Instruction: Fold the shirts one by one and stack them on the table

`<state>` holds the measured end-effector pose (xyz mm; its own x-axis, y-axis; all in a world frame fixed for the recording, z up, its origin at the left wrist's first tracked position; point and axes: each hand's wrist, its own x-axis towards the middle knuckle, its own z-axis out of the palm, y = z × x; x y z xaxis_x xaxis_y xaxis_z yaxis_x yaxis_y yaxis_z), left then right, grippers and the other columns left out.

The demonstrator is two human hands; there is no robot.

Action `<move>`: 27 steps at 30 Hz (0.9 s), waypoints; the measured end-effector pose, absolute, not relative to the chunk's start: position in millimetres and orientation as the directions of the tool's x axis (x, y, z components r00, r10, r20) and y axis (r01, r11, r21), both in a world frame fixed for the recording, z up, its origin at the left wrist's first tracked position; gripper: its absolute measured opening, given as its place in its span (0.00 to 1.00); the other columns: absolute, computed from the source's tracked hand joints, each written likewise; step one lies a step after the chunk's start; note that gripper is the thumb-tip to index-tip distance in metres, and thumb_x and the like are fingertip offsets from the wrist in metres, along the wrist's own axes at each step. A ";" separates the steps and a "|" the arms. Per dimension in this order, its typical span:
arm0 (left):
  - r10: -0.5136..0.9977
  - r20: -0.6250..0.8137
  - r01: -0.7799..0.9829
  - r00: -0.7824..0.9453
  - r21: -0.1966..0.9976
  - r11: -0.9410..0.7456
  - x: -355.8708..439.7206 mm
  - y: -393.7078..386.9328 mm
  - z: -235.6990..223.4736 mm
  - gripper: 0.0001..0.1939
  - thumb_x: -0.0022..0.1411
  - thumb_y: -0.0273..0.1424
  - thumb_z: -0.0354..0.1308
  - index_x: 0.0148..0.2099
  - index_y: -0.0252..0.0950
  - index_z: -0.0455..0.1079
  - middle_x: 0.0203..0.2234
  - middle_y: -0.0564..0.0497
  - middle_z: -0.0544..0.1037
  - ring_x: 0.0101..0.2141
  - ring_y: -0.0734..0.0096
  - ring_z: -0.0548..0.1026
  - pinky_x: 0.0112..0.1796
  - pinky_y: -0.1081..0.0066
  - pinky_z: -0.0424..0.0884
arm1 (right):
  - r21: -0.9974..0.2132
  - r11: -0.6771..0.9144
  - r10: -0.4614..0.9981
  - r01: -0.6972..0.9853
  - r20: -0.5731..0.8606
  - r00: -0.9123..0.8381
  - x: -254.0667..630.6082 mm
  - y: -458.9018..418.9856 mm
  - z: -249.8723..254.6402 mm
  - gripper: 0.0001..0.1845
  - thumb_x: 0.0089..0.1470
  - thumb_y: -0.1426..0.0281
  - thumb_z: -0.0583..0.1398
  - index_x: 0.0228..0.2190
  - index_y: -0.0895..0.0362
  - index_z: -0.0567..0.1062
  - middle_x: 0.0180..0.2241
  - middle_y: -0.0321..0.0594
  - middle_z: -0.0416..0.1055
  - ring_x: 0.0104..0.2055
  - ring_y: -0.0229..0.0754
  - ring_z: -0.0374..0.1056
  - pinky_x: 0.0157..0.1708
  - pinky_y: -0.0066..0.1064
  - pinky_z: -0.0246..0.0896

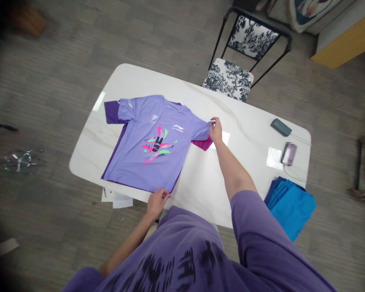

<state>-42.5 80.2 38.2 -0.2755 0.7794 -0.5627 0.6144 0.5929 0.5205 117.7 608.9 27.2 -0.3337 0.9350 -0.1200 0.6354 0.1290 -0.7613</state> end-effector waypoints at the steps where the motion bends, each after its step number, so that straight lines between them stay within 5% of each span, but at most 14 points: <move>1: 0.781 -0.556 0.603 -0.286 0.528 0.597 -39.8 79.3 45.7 0.10 0.81 0.42 0.59 0.46 0.46 0.77 0.47 0.49 0.86 0.46 0.52 0.85 0.51 0.56 0.75 | -0.762 0.142 0.932 0.631 -0.111 -0.344 123.1 610.6 29.5 0.18 0.73 0.62 0.57 0.58 0.54 0.76 0.58 0.49 0.76 0.63 0.52 0.70 0.75 0.51 0.67; 5: 0.802 -0.514 0.601 -0.304 0.550 0.580 -22.1 81.2 77.9 0.12 0.82 0.44 0.58 0.44 0.49 0.77 0.45 0.50 0.86 0.44 0.53 0.86 0.49 0.55 0.79 | -0.790 0.084 0.913 0.607 -0.184 -0.365 139.6 612.8 36.5 0.16 0.65 0.65 0.61 0.49 0.57 0.84 0.57 0.50 0.76 0.64 0.54 0.70 0.78 0.53 0.65; 13: 0.848 -0.475 0.712 -0.235 0.510 0.483 50.6 95.2 128.8 0.10 0.81 0.41 0.57 0.43 0.50 0.74 0.44 0.45 0.84 0.52 0.43 0.83 0.58 0.39 0.75 | -0.865 -0.019 0.914 0.501 -0.218 -0.342 184.7 604.3 48.5 0.48 0.46 0.70 0.73 0.69 0.63 0.75 0.70 0.56 0.61 0.71 0.59 0.64 0.77 0.54 0.72; 19: 0.840 -0.543 0.685 0.010 0.616 0.390 137.4 123.5 127.2 0.05 0.74 0.40 0.66 0.41 0.52 0.75 0.42 0.45 0.85 0.48 0.46 0.86 0.53 0.41 0.79 | -0.894 -0.181 0.906 0.409 -0.313 -0.284 289.1 601.4 47.9 0.47 0.49 0.66 0.72 0.69 0.57 0.75 0.73 0.54 0.56 0.61 0.57 0.70 0.51 0.53 0.91; 27: 0.742 -0.547 0.509 0.387 0.798 0.322 320.5 173.4 68.6 0.07 0.66 0.32 0.71 0.39 0.53 0.79 0.39 0.41 0.86 0.43 0.50 0.87 0.47 0.47 0.83 | -0.782 -0.174 0.935 0.599 -0.321 -0.148 537.0 609.1 14.6 0.42 0.48 0.70 0.73 0.65 0.63 0.80 0.69 0.57 0.63 0.51 0.51 0.74 0.49 0.52 0.90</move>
<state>320.5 173.4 68.6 0.3875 0.7422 -0.5468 0.5093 0.3221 0.7980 537.0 609.1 14.6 -0.1479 0.9354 -0.3213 0.5992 -0.1738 -0.7815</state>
